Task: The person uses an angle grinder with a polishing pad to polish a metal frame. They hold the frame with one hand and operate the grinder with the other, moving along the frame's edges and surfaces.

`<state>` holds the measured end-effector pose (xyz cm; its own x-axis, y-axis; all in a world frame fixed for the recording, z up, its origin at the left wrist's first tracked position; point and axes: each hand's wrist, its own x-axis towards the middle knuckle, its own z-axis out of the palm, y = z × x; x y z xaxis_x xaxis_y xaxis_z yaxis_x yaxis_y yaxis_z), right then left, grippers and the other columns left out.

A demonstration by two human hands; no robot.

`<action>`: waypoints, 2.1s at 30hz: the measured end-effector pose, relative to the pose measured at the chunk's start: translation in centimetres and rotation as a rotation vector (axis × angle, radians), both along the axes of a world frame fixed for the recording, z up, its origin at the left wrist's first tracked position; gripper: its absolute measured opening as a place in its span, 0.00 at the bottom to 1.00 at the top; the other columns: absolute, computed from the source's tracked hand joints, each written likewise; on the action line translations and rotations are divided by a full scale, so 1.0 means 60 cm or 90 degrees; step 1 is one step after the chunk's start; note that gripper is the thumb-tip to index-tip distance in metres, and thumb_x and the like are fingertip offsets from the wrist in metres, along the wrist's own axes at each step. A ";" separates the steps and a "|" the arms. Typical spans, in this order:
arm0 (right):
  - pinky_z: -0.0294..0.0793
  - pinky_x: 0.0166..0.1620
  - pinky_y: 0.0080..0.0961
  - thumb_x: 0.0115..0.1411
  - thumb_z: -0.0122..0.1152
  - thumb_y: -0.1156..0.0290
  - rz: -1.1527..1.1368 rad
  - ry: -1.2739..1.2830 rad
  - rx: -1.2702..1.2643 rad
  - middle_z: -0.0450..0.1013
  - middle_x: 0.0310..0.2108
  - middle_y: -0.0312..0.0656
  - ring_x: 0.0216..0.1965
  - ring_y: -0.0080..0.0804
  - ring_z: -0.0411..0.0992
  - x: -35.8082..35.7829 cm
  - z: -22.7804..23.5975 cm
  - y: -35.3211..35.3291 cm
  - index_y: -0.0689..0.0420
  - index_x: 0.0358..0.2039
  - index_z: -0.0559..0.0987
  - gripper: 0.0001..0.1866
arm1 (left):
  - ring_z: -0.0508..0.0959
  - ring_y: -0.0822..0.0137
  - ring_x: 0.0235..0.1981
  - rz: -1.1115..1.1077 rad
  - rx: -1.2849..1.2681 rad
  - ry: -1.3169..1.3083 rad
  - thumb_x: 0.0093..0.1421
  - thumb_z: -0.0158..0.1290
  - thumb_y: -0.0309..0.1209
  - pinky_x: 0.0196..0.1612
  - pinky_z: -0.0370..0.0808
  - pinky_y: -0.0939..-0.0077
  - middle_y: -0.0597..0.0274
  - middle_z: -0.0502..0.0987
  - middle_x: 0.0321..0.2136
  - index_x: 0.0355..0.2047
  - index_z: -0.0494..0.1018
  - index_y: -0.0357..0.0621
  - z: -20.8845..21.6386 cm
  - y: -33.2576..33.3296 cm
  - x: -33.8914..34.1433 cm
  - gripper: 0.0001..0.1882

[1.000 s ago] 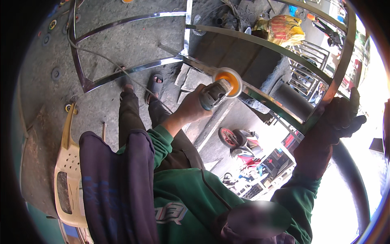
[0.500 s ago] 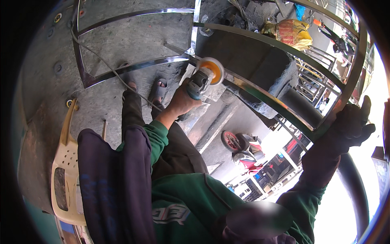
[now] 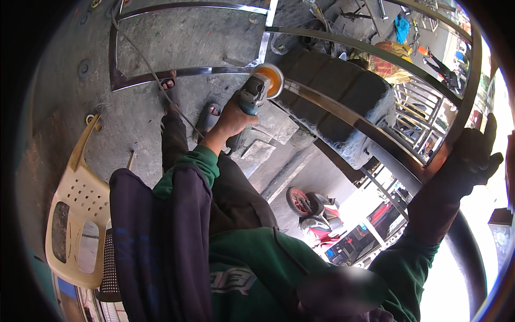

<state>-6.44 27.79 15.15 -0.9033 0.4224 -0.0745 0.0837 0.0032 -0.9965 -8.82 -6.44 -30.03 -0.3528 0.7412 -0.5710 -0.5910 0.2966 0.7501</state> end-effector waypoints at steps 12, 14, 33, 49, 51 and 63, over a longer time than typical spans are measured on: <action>0.65 0.32 0.20 0.73 0.54 0.46 0.098 -0.058 -0.091 0.64 0.19 0.24 0.22 0.17 0.60 0.011 0.034 0.066 0.75 0.72 0.54 0.46 | 0.81 0.53 0.48 0.012 0.019 0.127 0.43 0.69 0.29 0.55 0.77 0.63 0.49 0.79 0.48 0.58 0.67 0.39 0.042 0.018 0.021 0.40; 0.64 0.32 0.20 0.73 0.55 0.45 0.099 -0.062 -0.086 0.64 0.18 0.24 0.21 0.16 0.60 0.013 0.036 0.072 0.75 0.73 0.53 0.48 | 0.81 0.50 0.49 0.004 0.069 0.154 0.43 0.69 0.30 0.54 0.78 0.62 0.47 0.80 0.47 0.56 0.68 0.39 0.049 0.020 0.024 0.39; 0.73 0.23 0.31 0.74 0.46 0.43 -0.201 -0.318 -0.332 0.68 0.17 0.35 0.15 0.29 0.65 0.115 -0.263 -0.385 0.60 0.44 0.81 0.30 | 0.78 0.68 0.39 0.192 0.022 -0.019 0.49 0.70 0.34 0.51 0.76 0.69 0.67 0.76 0.37 0.53 0.73 0.43 0.232 -0.254 -0.171 0.31; 0.77 0.63 0.51 0.65 0.63 0.74 -0.296 -0.252 -0.655 0.77 0.55 0.53 0.56 0.53 0.78 0.075 -0.610 -0.521 0.64 0.68 0.65 0.32 | 0.81 0.59 0.42 -0.007 -0.179 0.245 0.43 0.70 0.29 0.49 0.77 0.66 0.56 0.80 0.40 0.53 0.71 0.36 0.103 -0.331 -0.102 0.35; 0.77 0.63 0.51 0.65 0.63 0.75 -0.306 -0.267 -0.646 0.78 0.55 0.53 0.55 0.53 0.79 0.056 -0.626 -0.535 0.64 0.68 0.65 0.32 | 0.82 0.58 0.37 -0.014 -0.184 0.354 0.44 0.70 0.28 0.45 0.79 0.65 0.57 0.80 0.37 0.52 0.70 0.35 0.107 -0.331 -0.100 0.34; 0.81 0.52 0.33 0.70 0.56 0.72 -0.158 -0.276 -0.610 0.80 0.48 0.48 0.46 0.39 0.81 0.041 -0.666 -0.587 0.65 0.62 0.73 0.21 | 0.82 0.34 0.47 -0.184 -0.323 0.456 0.46 0.71 0.34 0.50 0.79 0.51 0.34 0.81 0.42 0.52 0.66 0.35 0.137 -0.331 -0.117 0.36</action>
<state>-3.97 -7.44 -24.79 -0.6180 0.1867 -0.7637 0.3204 -0.8272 -0.4616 -15.85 -26.27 -21.80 -0.5873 0.5759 -0.5686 0.1120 0.7537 0.6476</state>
